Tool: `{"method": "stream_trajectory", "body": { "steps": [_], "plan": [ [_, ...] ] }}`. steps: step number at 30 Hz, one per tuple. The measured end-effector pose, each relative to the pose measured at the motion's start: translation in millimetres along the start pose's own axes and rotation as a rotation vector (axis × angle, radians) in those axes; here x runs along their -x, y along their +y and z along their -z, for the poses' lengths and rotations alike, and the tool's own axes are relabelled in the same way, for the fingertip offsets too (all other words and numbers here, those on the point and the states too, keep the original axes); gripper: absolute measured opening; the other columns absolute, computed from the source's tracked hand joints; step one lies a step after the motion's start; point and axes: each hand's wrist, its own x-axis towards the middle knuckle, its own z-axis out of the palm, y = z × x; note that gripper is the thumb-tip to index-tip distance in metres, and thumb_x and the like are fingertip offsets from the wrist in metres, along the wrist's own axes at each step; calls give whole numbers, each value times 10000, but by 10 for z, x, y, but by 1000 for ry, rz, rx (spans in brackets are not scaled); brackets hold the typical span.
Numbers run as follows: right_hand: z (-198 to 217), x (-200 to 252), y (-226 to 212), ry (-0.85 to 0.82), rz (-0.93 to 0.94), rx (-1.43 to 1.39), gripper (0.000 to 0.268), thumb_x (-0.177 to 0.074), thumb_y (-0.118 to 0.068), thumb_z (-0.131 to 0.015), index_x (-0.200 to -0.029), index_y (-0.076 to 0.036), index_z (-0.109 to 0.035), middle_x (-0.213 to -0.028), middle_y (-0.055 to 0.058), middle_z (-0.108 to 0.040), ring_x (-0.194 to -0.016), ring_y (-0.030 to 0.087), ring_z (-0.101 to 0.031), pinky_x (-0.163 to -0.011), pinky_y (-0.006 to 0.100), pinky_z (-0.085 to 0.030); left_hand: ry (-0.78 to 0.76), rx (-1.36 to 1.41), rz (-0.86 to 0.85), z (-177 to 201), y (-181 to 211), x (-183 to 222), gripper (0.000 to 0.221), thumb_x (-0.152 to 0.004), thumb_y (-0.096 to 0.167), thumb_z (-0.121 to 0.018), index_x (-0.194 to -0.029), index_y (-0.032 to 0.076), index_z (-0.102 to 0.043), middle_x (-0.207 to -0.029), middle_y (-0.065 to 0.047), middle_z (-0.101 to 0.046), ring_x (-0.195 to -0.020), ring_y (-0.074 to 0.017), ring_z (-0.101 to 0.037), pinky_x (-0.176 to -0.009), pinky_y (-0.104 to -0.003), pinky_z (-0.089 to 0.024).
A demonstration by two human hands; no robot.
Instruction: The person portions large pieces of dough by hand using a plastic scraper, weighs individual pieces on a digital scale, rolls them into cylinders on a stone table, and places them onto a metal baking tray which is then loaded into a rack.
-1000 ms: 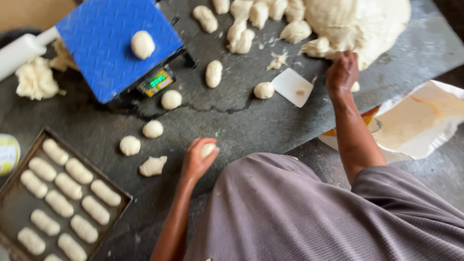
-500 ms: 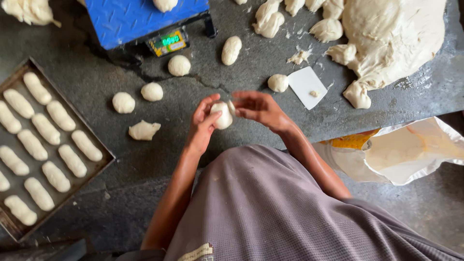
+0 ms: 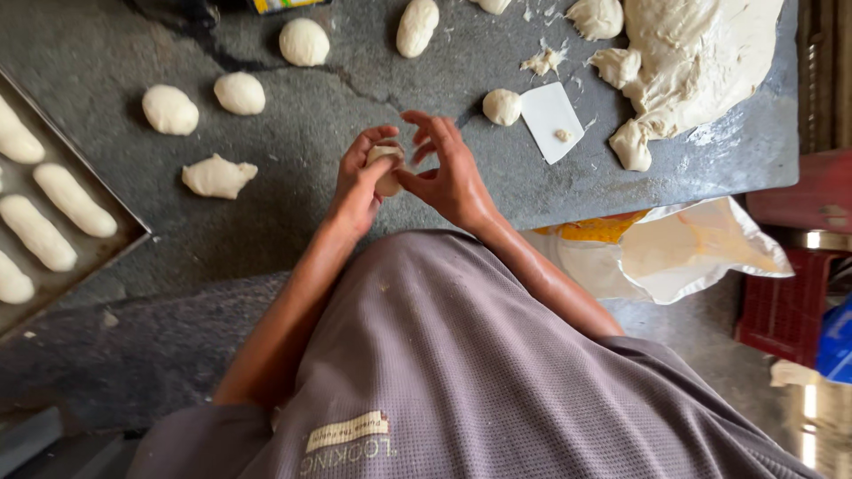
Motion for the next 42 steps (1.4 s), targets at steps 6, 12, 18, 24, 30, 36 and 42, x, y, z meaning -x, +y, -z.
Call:
{"method": "stream_trajectory", "body": {
  "steps": [6,12,18,24,30,36,42],
  "plan": [
    [419,-291,611,70,211,479,566,-864,-265,-916,-1319,-84,-632,-1296,159,-640,-1126,257,-629,-869,377,-630,-52,-104,-80,67,208,-84,336,-903,17,-682,-1228,65,-614,-1048,-19,-625,-930,-103,-625,-781,-242,-552],
    [876,-588,1636,311,234,848,348,-839,-185,-828,-1122,-20,-713,-1138,190,-644,-1061,399,-597,-906,511,-516,198,-1291,-703,775,381,-30,371,-986,148,-797,-1299,85,-608,-1227,-122,-651,-1134,-303,-616,-1007,-488,-479],
    [997,-233,1664,248,70,658,241,-912,-124,-737,-1150,-88,-728,-1129,149,-661,-1095,376,-622,-966,472,-515,186,-1522,-605,742,264,135,548,-850,213,-867,-1276,21,-582,-1217,-234,-537,-1081,-444,-510,-908,-547,-453],
    [1047,-182,1686,399,440,869,444,-781,-138,-801,-1183,-20,-653,-1167,262,-624,-1098,456,-539,-932,511,-452,264,-1561,-596,541,157,-87,596,-913,147,-834,-1405,33,-518,-1279,-210,-514,-1182,-420,-525,-1017,-533,-457],
    [1622,-512,2249,737,101,556,245,-834,-57,-772,-1050,-112,-672,-986,122,-721,-924,306,-724,-819,395,-577,197,-1572,-720,631,316,57,453,-968,141,-779,-1350,19,-567,-1381,-285,-505,-1210,-463,-526,-1013,-537,-466],
    [3104,-51,2897,1004,-212,414,600,-704,-5,-677,-1286,-25,-533,-1234,168,-577,-1096,288,-614,-816,373,-583,250,-1706,-795,573,118,186,300,-1003,94,-719,-1278,5,-638,-1367,-220,-561,-1197,-425,-559,-1020,-521,-477],
    [3296,-98,3197,880,-403,1019,348,-693,-172,-890,-950,-25,-708,-943,209,-701,-875,371,-662,-749,475,-544,296,-1622,-593,526,216,30,277,-935,78,-747,-1199,46,-668,-1190,-175,-639,-1127,-402,-593,-987,-501,-487]
  ]
}}
